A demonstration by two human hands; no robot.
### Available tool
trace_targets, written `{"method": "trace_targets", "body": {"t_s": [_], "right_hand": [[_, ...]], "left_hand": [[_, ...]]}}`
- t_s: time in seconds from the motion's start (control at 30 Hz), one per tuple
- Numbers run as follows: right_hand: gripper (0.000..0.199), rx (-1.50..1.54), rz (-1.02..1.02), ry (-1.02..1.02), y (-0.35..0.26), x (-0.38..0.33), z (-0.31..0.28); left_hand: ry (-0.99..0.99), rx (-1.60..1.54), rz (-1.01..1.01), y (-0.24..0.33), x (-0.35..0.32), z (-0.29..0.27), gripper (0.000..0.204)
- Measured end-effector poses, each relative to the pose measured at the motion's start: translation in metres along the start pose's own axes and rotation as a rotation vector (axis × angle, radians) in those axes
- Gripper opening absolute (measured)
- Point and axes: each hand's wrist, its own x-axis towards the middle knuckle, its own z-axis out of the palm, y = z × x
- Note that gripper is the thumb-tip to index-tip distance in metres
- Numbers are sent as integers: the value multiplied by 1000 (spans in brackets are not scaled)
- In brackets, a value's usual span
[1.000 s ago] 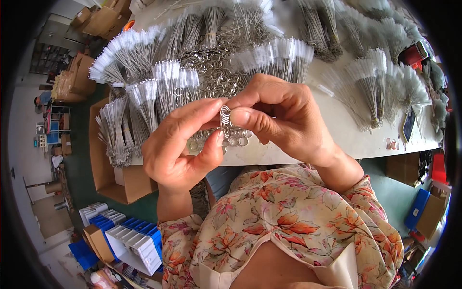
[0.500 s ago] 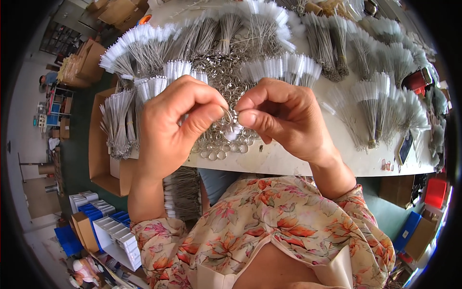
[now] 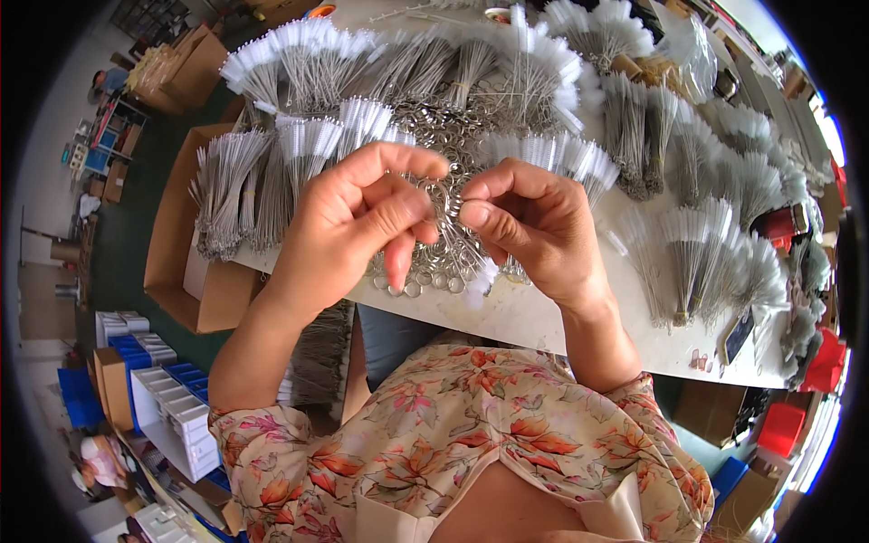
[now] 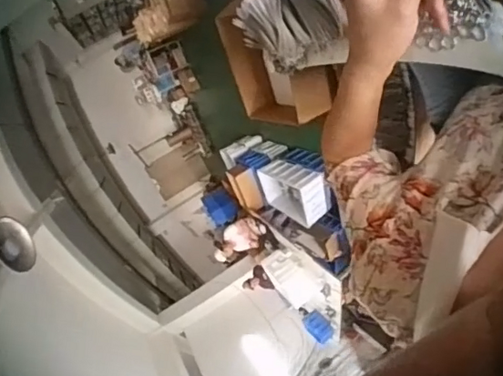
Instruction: Assembling small white brushes onto metal rings in a workshop environment.
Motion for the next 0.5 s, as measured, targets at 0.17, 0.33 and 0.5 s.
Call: {"method": "trace_targets", "body": {"t_s": [0.17,0.33,0.5], "right_hand": [[9,12,-75,-78,4,-3,19],[9,99,-253,-25,33,5,60],[21,-251,-355,-149,62,16,83]], "left_hand": [[43,574,388,4,-15,-5,17],[203,20,408,-14,-30,-12,17],[380,173,474,13,-73,-42,16]]}}
